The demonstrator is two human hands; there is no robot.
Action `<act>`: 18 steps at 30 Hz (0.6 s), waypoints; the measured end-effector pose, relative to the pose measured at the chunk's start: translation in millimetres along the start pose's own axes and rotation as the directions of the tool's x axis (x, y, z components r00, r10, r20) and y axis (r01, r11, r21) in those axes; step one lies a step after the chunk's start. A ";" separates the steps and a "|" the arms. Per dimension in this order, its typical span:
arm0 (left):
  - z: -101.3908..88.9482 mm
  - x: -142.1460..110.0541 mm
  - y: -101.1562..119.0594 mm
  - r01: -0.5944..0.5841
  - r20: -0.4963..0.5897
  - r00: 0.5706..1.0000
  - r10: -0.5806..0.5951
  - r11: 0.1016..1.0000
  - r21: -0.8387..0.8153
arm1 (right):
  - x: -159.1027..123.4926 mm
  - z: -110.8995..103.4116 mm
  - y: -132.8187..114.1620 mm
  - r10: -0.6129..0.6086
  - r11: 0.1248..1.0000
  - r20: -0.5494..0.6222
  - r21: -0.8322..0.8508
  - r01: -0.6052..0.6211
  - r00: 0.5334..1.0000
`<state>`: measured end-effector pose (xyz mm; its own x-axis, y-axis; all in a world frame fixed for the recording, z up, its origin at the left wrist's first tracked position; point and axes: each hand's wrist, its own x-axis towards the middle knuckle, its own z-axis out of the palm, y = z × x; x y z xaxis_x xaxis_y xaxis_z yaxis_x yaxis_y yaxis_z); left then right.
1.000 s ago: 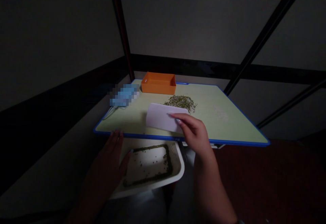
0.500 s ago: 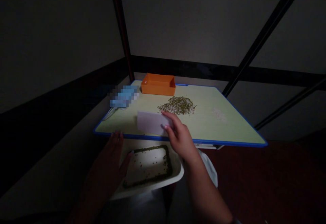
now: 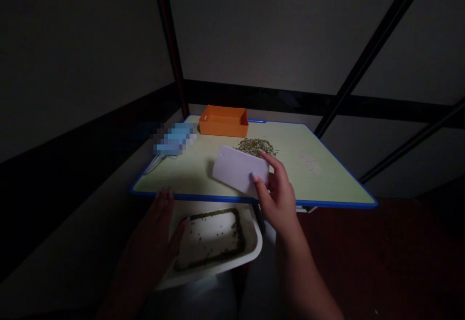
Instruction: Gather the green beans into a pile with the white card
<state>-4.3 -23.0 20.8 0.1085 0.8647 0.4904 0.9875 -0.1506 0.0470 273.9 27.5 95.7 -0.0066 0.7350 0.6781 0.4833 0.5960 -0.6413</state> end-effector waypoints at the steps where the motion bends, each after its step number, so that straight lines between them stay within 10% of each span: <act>1: 1.1 -0.2 -0.6 -0.004 -0.002 1.000 0.004 1.000 -0.003 | -3.7 0.7 -8.1 -0.007 0.997 -0.034 -0.081 0.004 0.999; 8: 7.5 0.9 -4.8 0.003 -0.003 1.000 -0.004 0.998 -0.058 | -24.0 42.7 -46.8 -0.442 0.731 0.275 -0.441 0.521 0.854; 18: 16.6 3.1 -18.2 -0.062 -0.034 0.998 0.061 0.997 -0.049 | -44.0 57.2 -39.5 -0.390 0.586 0.394 -0.591 0.555 0.832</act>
<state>-20.1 -9.6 7.0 0.1642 0.8370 0.5220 0.9721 -0.2273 0.0587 205.0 -9.8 70.7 -0.5390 0.5063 0.6731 0.7968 0.5655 0.2127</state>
